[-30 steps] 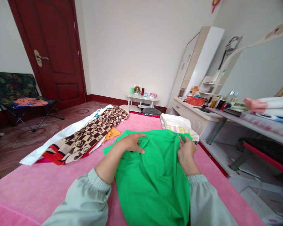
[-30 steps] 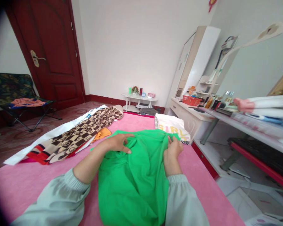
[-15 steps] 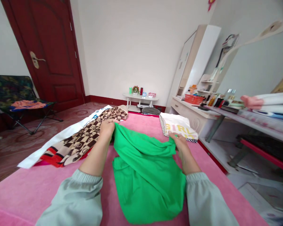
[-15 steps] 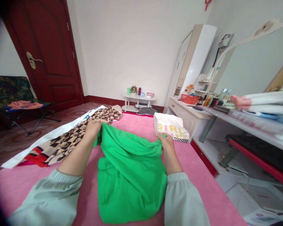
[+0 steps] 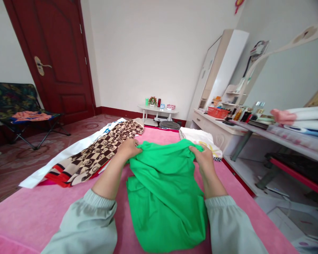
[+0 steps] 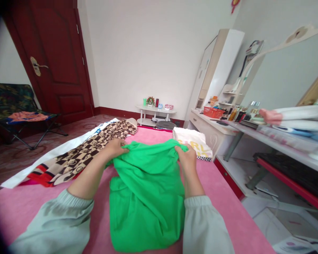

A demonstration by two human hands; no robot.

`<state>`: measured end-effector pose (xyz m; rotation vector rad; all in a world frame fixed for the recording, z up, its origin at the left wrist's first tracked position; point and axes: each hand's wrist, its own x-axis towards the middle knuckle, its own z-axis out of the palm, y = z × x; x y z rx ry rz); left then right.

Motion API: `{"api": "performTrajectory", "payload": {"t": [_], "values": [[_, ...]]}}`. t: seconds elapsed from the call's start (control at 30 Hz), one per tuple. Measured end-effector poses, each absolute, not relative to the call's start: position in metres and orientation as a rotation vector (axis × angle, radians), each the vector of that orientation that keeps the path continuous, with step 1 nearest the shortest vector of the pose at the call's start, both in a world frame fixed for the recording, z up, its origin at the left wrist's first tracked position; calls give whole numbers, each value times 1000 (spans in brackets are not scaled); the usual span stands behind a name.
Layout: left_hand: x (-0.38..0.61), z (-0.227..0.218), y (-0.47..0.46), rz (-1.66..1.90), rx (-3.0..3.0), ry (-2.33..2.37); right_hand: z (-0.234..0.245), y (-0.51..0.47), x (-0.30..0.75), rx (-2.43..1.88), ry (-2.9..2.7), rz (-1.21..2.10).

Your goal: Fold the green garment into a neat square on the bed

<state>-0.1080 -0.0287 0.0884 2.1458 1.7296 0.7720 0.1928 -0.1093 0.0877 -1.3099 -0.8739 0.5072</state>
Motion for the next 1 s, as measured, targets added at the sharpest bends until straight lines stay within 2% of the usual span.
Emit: {"api": "performTrajectory", "payload": {"t": [0.07,0.1,0.2,0.27,0.33,0.4,0.47,0.53,0.6,0.7,0.83,1.0], "values": [[-104,111,-46,912,2155,1453,110,-122,186,-1270,-950,602],[-102,123,-57,869,2164,1235,120,-131,180,-1261,-1059,716],[-94,150,-91,508,2120,675,143,-154,159,-1240,-1585,1160],[-88,156,-101,372,2080,528,147,-160,146,-1226,-1881,1288],[-85,150,-93,433,2063,592,140,-154,140,-1227,-1913,1181],[-85,132,-73,805,2014,883,125,-137,143,-1193,-1687,931],[-86,108,-49,1357,1866,1274,102,-116,155,-1122,-1404,701],[-87,82,-29,1590,1838,1520,78,-97,170,-1134,-1231,588],[-87,62,-18,1542,1915,1633,55,-82,184,-1256,-1160,564],[-84,45,-12,1258,2044,1670,31,-73,197,-1443,-1204,580],[-79,35,-11,1034,2125,1624,14,-76,195,-1699,-1526,581],[-74,13,-18,918,2206,1596,5,-88,178,-2103,-1936,265]]}}
